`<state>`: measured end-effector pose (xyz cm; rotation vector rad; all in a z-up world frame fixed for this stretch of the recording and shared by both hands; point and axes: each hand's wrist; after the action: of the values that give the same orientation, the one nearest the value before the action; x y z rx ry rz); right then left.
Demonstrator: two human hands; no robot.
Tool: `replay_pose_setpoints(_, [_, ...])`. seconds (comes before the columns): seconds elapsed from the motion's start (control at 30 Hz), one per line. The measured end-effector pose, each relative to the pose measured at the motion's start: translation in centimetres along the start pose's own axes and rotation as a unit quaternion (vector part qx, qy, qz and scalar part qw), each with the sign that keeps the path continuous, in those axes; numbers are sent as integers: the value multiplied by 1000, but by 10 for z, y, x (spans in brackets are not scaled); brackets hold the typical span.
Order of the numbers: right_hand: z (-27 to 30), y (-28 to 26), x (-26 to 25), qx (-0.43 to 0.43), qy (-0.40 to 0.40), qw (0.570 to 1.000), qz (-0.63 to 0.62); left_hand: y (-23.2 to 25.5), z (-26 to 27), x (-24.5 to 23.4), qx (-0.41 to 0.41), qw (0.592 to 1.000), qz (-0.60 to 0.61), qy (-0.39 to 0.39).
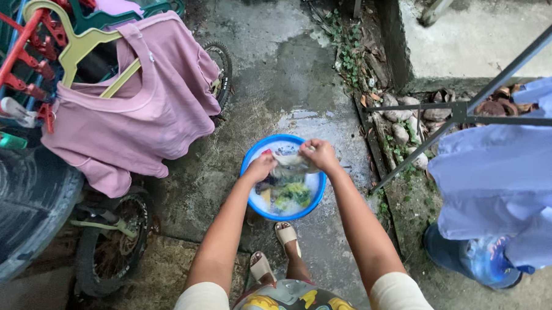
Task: The person washes clothes in a bucket of soapy water and hangs them on a drying rack using clothes hangers.
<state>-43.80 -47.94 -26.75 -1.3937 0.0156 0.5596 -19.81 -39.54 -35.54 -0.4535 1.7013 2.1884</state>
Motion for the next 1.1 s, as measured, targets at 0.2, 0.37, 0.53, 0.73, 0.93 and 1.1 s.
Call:
replay_pose_setpoints(0.2, [16,56,-1,13,-45,995,-88,-13,8,3,-155,945,-281,66])
replay_pose_setpoints(0.37, [47,97,12,-28,9,998,-62,-16,20,33,-159,926,-334,78])
replay_pose_setpoints(0.53, [73,92,17,77,-46,994,62,-17,37,54,-244,880,-381,-143])
replay_pose_setpoints(0.73, [71,99,32,49,-15,996,76,-15,23,52,-161,835,-387,-356])
replay_pose_setpoints(0.93, [94,69,18,114,-75,990,28,-10,-22,45,-234,847,-477,-4])
replay_pose_setpoints(1.1, [109,75,20,109,-105,988,30,-23,-34,57,-162,881,-436,91])
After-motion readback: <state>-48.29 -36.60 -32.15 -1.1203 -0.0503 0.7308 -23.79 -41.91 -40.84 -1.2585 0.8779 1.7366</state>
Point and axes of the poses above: each hand's wrist, its own z-axis away from the middle knuckle, its own x-axis out of the palm, y = z × x, and after that the axes turned 15 degrees about -z, right-handed
